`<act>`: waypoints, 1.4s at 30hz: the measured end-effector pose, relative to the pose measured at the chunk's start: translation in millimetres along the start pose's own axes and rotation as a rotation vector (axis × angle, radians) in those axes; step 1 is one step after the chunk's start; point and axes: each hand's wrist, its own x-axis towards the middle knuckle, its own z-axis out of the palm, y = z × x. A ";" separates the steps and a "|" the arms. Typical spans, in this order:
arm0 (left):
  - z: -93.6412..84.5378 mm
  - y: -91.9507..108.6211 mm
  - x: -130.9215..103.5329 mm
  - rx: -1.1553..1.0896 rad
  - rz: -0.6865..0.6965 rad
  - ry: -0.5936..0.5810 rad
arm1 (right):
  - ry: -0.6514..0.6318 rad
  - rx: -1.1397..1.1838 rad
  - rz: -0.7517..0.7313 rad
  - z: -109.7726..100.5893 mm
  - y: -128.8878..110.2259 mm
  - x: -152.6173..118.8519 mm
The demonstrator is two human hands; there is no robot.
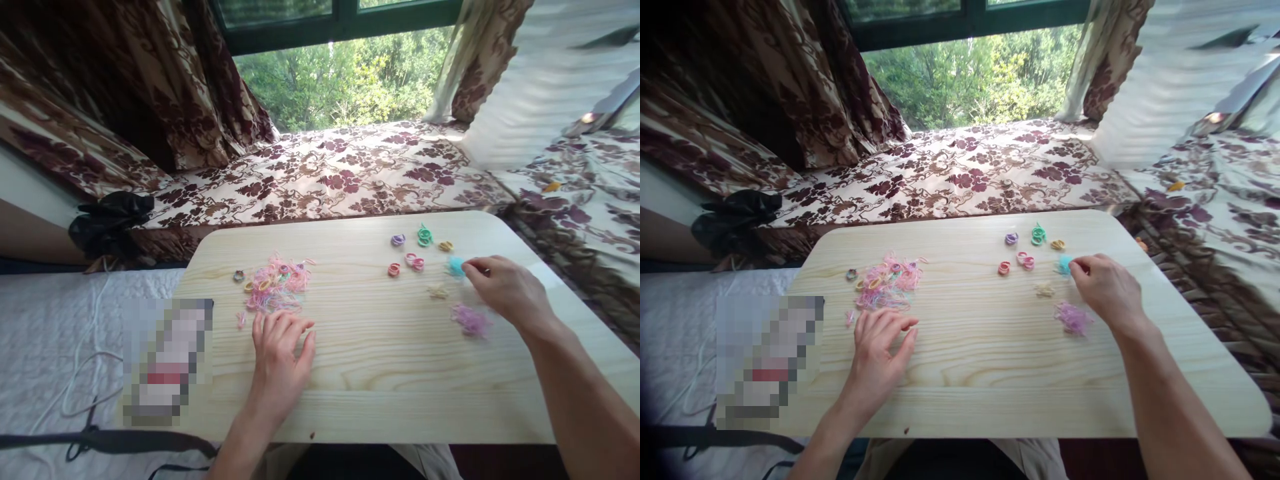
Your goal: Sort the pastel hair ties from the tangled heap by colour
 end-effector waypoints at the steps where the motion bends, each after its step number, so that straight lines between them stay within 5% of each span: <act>1: 0.1 -0.3 -0.3 0.002 -0.002 0.003 | -0.005 -0.008 -0.004 0.9 0.4 0.3; 11: -1.2 -9.5 -0.7 0.021 -0.035 0.004 | 0.075 -0.006 -0.035 -8.4 -3.6 -9.6; 15: -4.5 -9.9 -1.5 0.040 -0.065 0.008 | 0.094 0.190 -0.224 5.1 -39.8 -44.1; 18: -5.5 -10.6 -2.9 0.048 -0.088 0.009 | -0.006 0.443 -0.437 26.6 -80.5 -77.2; 24: -7.2 -12.3 -4.6 0.071 -0.102 0.007 | -0.124 0.634 -0.588 57.6 -135.2 -112.8; 42: -9.0 -11.2 1.5 0.135 -0.098 0.034 | -0.060 0.548 -0.615 67.7 -134.9 -116.9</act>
